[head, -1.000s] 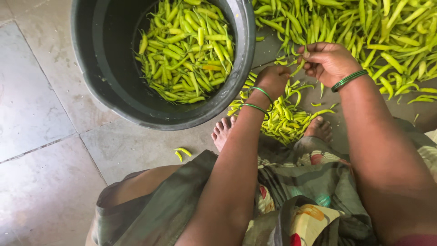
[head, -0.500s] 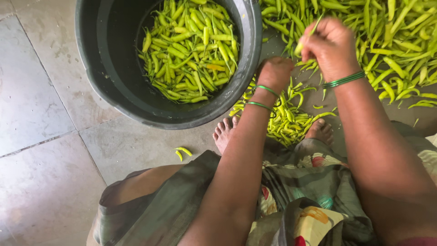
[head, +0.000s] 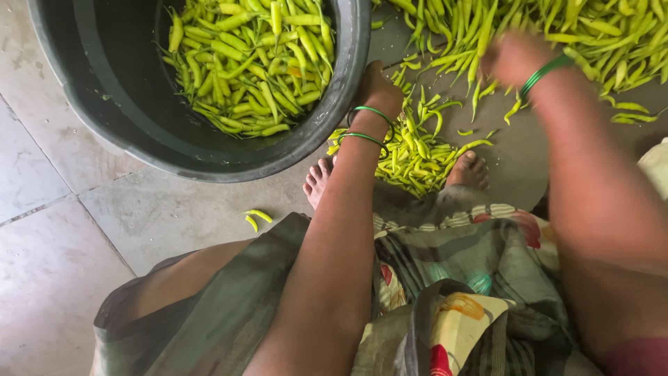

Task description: The person sits on the floor and repeatedly picks green chilies from a large pile, removes the stems by hand, and places the de-stemmed chilies into a black basin. The person also briefly handles a large sack to gather more chilies.

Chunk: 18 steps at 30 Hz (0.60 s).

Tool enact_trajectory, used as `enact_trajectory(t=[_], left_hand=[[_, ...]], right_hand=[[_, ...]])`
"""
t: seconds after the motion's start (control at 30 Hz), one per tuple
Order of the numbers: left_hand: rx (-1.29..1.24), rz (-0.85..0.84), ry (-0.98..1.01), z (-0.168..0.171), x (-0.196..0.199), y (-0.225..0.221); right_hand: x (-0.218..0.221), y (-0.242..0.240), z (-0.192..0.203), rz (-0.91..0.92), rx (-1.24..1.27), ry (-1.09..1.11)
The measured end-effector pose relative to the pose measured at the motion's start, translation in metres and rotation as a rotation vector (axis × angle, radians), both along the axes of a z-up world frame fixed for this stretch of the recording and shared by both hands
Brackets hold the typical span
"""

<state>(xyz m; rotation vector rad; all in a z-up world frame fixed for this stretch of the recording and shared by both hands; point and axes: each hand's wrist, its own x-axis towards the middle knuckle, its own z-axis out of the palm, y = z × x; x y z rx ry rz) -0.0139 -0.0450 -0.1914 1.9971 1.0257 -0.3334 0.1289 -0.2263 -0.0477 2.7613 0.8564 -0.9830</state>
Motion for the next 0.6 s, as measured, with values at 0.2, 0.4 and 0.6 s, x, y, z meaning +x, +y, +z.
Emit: enact_trajectory(t=[0.2, 0.4, 0.6], left_hand=[[-0.092, -0.062, 0.042, 0.013, -0.006, 0.009], [-0.141, -0.185, 0.007, 0.035, 0.0, 0.012], [-0.17, -0.196, 0.067, 0.033, -0.012, 0.008]], right_hand=[[-0.086, -0.078, -0.117, 0.116, -0.338, 0.205], [-0.076, -0.08, -0.102, 0.055, -0.266, 0.117], [-0.095, -0.094, -0.096, 0.055, -0.28, 0.059]])
